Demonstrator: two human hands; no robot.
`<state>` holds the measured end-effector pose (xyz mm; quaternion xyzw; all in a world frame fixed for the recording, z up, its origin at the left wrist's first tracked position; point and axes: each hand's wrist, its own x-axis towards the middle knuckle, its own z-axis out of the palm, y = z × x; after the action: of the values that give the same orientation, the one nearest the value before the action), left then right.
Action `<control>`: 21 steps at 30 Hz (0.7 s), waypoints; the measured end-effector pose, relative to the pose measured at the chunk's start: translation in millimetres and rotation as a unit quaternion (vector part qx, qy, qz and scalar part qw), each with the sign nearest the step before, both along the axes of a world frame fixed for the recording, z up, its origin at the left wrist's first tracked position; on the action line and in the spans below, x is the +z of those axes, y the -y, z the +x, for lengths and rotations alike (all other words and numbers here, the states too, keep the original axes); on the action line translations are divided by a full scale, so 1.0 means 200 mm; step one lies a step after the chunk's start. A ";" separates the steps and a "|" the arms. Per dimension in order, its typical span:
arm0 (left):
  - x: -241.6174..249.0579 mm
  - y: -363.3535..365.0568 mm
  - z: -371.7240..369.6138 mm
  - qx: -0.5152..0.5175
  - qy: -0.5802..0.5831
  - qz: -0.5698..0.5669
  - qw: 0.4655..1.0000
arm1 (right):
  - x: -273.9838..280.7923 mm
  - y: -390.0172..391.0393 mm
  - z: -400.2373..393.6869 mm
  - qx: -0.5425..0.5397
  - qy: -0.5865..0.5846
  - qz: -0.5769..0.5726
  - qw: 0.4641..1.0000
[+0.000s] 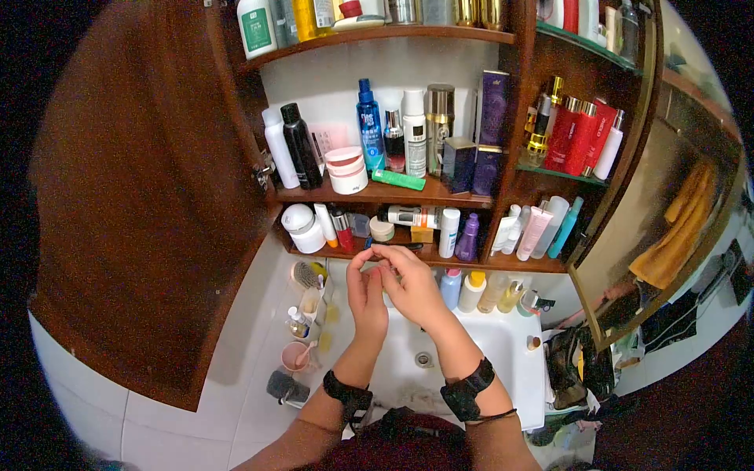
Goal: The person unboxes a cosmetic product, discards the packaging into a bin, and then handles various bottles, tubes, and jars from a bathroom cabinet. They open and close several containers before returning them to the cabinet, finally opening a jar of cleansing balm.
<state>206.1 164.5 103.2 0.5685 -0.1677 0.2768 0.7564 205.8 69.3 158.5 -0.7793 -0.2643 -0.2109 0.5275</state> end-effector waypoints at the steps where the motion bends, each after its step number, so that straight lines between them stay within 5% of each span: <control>1: 0.00 -0.01 0.01 0.004 0.001 0.000 1.000 | 0.00 -0.01 0.01 0.004 -0.015 0.001 1.000; 7: -0.01 -0.05 0.08 0.060 0.001 0.013 0.998 | 0.00 -0.07 0.12 -0.003 -0.048 0.067 0.997; 21: 0.22 -0.26 0.50 0.305 0.102 0.215 0.922 | 0.21 -0.21 0.67 -0.146 0.156 -0.003 0.977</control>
<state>307.1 216.0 147.6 0.7095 -0.1176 0.5081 0.4739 340.4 111.9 200.0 -0.7687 -0.2275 -0.4039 0.4407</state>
